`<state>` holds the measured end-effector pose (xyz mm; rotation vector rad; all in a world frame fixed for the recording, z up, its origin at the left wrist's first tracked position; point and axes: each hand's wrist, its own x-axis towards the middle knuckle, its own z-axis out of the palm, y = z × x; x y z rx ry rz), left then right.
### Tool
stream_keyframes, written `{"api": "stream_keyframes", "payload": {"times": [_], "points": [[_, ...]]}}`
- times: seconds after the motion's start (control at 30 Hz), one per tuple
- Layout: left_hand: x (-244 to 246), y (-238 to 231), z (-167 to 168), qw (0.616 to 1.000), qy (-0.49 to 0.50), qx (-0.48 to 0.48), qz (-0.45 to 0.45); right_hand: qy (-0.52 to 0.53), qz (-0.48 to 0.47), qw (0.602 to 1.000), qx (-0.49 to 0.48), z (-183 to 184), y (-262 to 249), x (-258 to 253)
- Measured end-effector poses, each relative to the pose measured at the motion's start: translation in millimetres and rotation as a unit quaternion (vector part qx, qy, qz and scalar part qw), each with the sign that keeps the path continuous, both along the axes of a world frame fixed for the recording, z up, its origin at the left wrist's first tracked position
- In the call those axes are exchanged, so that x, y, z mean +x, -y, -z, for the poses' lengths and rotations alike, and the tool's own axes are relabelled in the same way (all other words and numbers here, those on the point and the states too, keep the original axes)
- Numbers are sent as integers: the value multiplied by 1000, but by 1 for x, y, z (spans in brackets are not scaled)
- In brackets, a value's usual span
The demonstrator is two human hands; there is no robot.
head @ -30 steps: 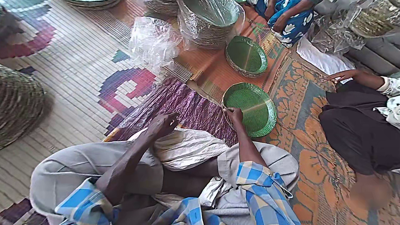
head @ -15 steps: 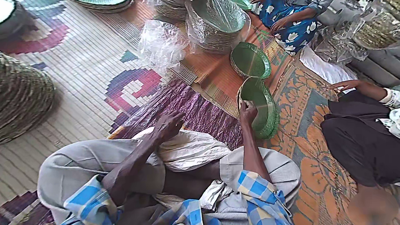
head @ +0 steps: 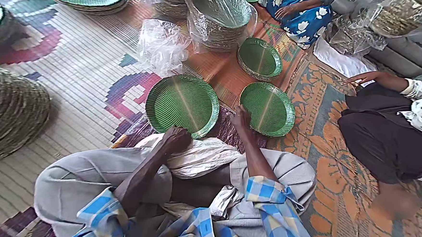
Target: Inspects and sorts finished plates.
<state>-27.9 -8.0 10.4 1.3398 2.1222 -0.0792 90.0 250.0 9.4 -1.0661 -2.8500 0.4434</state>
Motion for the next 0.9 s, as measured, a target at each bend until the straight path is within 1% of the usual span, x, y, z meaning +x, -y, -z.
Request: {"api": "stream_keyframes", "payload": {"times": [0.03,0.1,0.13,0.17,0.2,0.23,0.27,0.33,0.37,0.4,0.43,0.47,0.5,0.53,0.57,0.6,0.63,0.67,0.7,0.73,0.77,0.8,0.83,0.9], "points": [[2,-1,0,1000,-4,3,8,56,61,997,0,4,-20,5],[1,-2,3,999,-12,29,19,135,146,979,-37,10,-41,17],[0,-1,5,998,-16,50,19,153,174,971,-56,9,-42,21],[-1,1,8,996,-21,85,16,148,191,968,-63,6,-42,21],[-1,4,12,990,-29,136,11,113,193,973,-52,3,-43,19],[-1,7,14,979,-42,201,5,43,181,982,-26,-3,-41,17],[1,10,17,956,-64,285,3,-31,162,986,11,-13,-37,13],[4,12,22,874,-140,466,-1,-168,77,979,87,-35,-15,6],[5,10,22,831,-173,529,-7,-214,20,971,106,-42,4,3],[6,8,21,795,-199,573,-11,-238,-37,965,104,-44,26,0],[7,5,20,771,-217,598,-12,-241,-97,962,82,-38,49,-3],[7,2,17,762,-229,605,-11,-217,-159,962,39,-26,72,-6],[8,-2,13,769,-236,594,-12,-166,-225,960,-16,-14,92,-9],[9,-4,10,793,-232,563,-15,-84,-289,951,-76,-4,107,-11],[8,-4,7,836,-213,505,-21,2,-341,931,-132,0,112,-15],[4,-3,3,894,-173,412,-27,47,-367,915,-163,5,108,-22],[-1,-3,-1,951,-114,286,-34,63,-347,918,-182,6,96,-29],[-7,-4,-1,983,-63,166,-36,40,-299,934,-190,1,76,-35],[-11,-6,5,995,-36,93,-32,-12,-237,953,-187,-5,51,-38],[-11,-7,11,996,-32,74,-28,-70,-172,969,-163,-10,23,-39],[-10,-10,14,995,-36,93,-27,-102,-112,981,-124,-12,-10,-42],[-9,-14,15,990,-40,130,-28,-97,-58,989,-97,-13,-44,-44],[-6,-18,18,984,-46,168,-31,-74,-16,994,-79,-11,-75,-44],[0,-24,29,973,-54,222,-36,-32,35,997,-61,-6,-124,-42]]}}
